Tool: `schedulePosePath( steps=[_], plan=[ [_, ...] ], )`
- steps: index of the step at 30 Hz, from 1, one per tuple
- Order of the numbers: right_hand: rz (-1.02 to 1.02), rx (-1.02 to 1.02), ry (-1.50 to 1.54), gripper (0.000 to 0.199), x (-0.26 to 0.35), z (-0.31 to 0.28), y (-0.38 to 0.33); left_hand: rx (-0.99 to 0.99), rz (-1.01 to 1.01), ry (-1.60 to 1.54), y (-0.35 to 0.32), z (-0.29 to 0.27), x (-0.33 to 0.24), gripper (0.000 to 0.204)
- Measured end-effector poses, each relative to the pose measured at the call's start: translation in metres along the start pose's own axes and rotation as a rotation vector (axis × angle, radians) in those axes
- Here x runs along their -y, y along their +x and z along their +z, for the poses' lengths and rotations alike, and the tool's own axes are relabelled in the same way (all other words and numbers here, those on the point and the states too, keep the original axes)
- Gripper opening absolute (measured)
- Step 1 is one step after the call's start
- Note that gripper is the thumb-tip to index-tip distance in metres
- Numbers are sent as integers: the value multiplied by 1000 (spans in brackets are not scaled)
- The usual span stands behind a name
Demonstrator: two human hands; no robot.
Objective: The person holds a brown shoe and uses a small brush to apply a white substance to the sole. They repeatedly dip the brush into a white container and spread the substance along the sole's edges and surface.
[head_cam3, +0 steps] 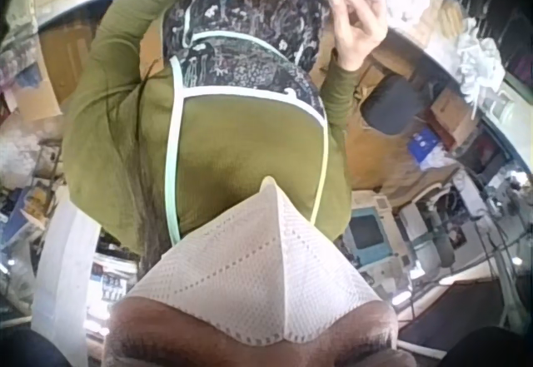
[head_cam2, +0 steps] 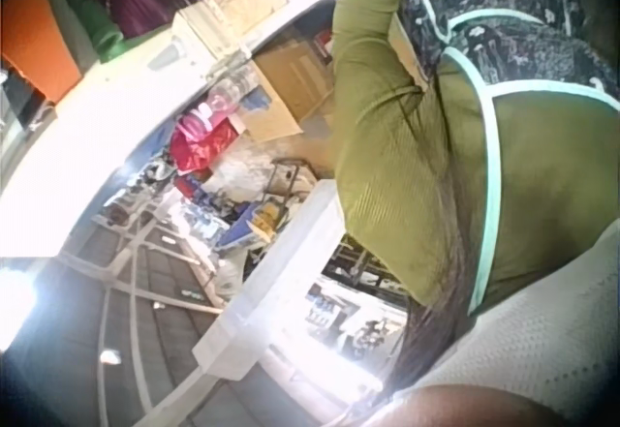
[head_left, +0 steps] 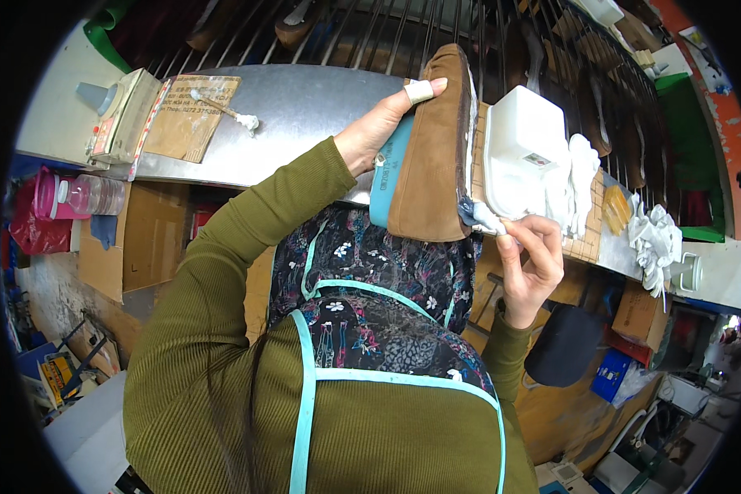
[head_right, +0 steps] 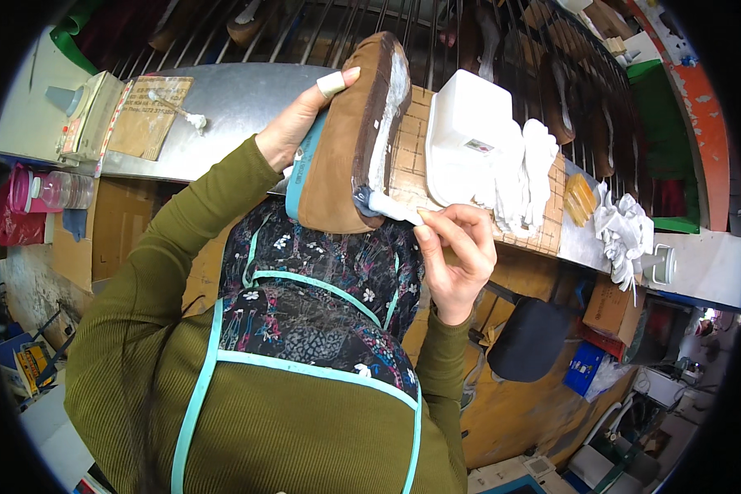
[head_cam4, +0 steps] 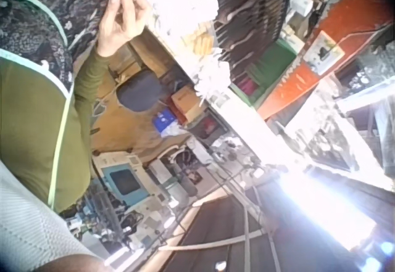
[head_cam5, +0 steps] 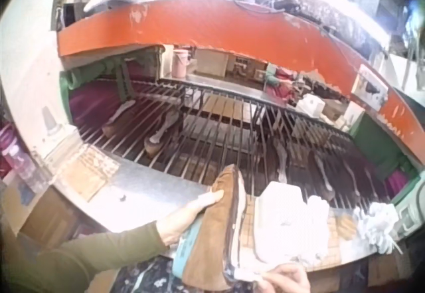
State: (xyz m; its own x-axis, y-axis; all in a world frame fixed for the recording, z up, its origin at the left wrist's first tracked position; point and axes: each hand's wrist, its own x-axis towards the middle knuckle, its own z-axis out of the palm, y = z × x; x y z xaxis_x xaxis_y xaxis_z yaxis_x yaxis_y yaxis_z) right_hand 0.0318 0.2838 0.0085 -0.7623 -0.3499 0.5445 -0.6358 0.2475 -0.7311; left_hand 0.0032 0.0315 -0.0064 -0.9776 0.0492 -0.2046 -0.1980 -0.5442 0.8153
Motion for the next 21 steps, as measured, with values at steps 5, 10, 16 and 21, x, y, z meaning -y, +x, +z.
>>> schedulePosePath(
  steps=[5,10,16,21],
  plan=[
    [-112,26,16,18,4,-4,16,34,-119,-82,-5,3,-3,63],
    [-210,105,56,20,11,-5,37,72,-175,-109,-13,2,-1,73],
    [-304,191,82,21,21,0,57,114,-225,-174,-27,0,2,74],
    [-369,278,223,20,25,14,72,381,-222,-368,-42,-10,9,49]
  ],
)
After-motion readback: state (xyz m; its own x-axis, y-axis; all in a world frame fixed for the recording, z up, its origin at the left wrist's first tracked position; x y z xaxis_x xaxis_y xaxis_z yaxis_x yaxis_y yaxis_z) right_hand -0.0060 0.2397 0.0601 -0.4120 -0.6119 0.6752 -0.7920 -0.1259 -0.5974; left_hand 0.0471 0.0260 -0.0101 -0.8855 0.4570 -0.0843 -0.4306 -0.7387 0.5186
